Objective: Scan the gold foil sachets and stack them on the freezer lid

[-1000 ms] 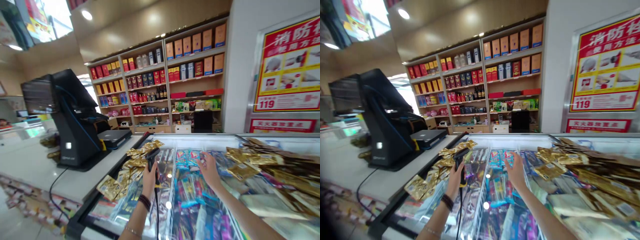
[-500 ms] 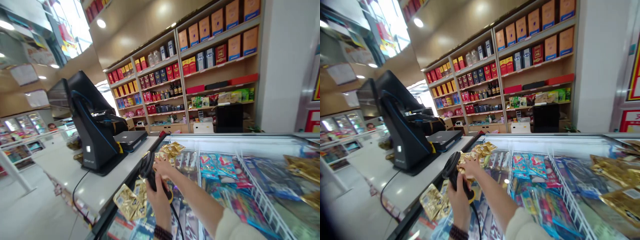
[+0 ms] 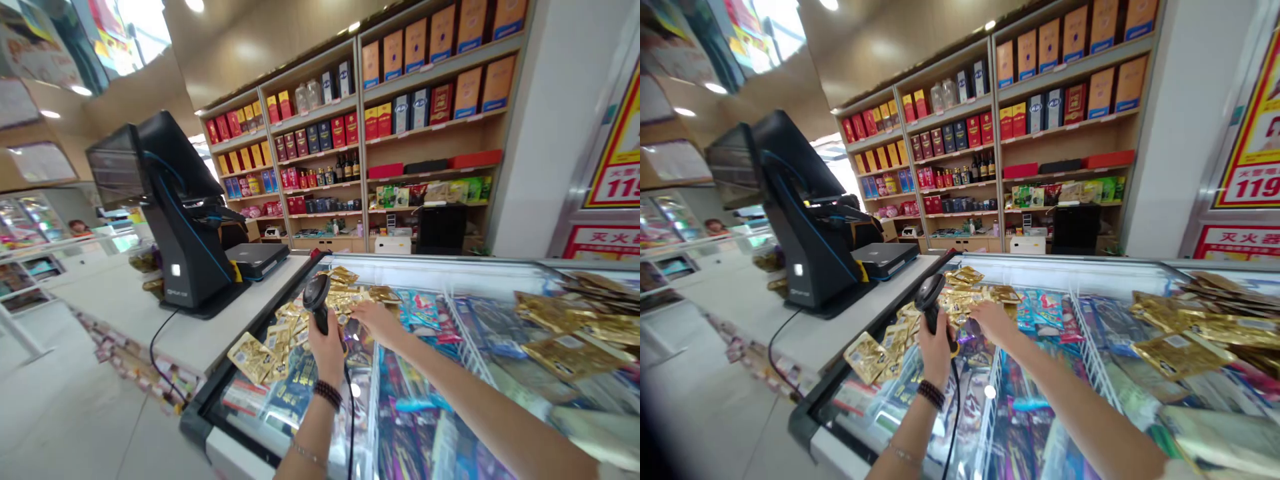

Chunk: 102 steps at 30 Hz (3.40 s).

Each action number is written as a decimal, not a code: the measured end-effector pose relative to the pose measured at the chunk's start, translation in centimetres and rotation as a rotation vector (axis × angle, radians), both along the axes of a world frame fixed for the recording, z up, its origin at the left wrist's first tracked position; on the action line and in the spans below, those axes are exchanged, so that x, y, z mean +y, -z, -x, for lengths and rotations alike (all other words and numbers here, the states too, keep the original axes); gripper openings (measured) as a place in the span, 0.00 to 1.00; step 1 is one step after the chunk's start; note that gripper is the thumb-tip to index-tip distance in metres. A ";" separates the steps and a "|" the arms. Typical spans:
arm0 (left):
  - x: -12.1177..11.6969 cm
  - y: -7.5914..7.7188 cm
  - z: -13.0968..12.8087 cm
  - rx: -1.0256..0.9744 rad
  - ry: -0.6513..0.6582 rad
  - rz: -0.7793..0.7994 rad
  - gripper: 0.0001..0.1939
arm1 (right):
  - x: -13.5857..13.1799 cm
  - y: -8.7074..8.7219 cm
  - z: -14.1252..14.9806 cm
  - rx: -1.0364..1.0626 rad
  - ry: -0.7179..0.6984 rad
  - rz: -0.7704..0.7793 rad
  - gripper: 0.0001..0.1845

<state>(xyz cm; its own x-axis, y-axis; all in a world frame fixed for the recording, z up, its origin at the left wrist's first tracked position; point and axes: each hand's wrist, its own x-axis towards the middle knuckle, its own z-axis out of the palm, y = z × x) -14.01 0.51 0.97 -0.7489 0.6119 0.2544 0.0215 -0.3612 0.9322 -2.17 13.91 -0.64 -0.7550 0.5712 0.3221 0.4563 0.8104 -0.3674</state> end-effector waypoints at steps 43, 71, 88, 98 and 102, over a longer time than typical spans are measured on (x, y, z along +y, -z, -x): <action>1.6 0.9 -17.7 0.060 0.655 0.108 0.28 | -1.6 0.2 -26.2 0.702 0.712 0.350 0.18; -0.3 2.3 -17.0 0.048 0.826 0.173 0.33 | 1.9 6.5 -26.4 0.817 0.684 0.109 0.22; -0.4 1.4 -17.2 0.099 0.764 0.135 0.36 | -2.0 1.9 -38.1 0.683 1.248 -0.174 0.22; -0.6 0.9 -16.5 0.088 0.720 0.123 0.35 | -4.9 -1.4 -44.2 0.582 1.292 -0.385 0.16; -0.3 0.7 -15.5 0.068 0.661 0.115 0.34 | -5.3 -1.3 -41.2 0.550 1.220 -0.385 0.16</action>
